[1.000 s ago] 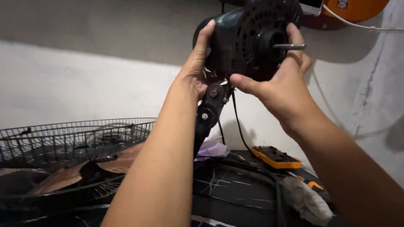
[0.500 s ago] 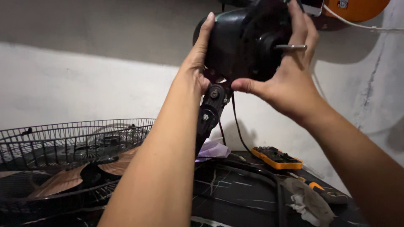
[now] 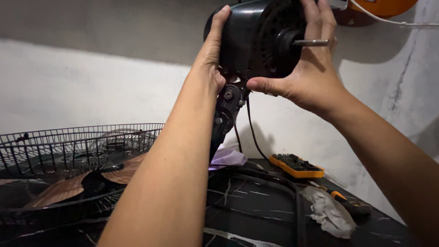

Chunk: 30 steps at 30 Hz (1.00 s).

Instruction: The person reassembles an electric fan by aligning and securing the motor housing halves, then tightening the screws with a screwdriver. The fan blades and cage remain disassembled on the table.

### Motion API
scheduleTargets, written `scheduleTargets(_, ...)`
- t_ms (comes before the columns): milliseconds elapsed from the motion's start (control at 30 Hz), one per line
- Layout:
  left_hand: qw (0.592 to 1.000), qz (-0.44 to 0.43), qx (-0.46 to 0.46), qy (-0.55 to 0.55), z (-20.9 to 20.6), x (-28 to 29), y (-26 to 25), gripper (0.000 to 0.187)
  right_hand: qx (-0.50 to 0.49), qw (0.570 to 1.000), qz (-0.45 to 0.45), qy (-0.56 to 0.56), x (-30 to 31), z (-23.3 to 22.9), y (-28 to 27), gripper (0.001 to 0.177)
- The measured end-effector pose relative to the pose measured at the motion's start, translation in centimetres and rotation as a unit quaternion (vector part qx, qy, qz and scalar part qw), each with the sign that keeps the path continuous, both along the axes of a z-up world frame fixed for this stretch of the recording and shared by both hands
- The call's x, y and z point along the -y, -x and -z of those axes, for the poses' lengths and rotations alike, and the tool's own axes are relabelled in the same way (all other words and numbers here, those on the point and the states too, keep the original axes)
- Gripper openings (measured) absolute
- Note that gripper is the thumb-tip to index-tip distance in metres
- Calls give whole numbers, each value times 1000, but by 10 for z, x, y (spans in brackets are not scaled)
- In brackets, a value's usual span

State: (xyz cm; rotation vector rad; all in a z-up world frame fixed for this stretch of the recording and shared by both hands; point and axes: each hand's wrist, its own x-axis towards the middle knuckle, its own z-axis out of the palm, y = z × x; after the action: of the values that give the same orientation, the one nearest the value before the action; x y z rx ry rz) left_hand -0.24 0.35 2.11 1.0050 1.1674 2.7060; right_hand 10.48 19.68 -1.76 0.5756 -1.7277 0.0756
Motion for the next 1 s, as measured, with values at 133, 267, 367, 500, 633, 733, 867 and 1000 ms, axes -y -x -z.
scheduleTargets(133,994,108,-31,-14,-2,0,0,104,-26,999,-8,-22,-3,-4,2,145)
scheduleTargets(267,997,70,2,-13,3,1,-3,96,-24,999,-18,-35,-1,-6,1,143)
scheduleTargets(367,993,118,-22,-3,1,2,-6,87,-32,999,-14,-41,2,-11,-2,141)
scheduleTargets(500,990,139,-24,3,0,2,-10,80,-15,996,-43,-79,-4,-13,-9,135)
scheduleTargets(633,991,133,-13,-2,-2,1,-9,78,1,997,-42,-62,-9,-11,-10,131)
scheduleTargets(733,994,106,-2,-21,-3,-2,-6,77,-24,995,-43,-90,-6,-15,-14,128)
scheduleTargets(867,994,101,-36,-22,-4,-3,1,83,192,968,-159,14,0,-25,-43,125)
scheduleTargets(1000,996,42,-82,-5,-9,-5,6,95,319,866,-326,204,12,-33,-64,117)
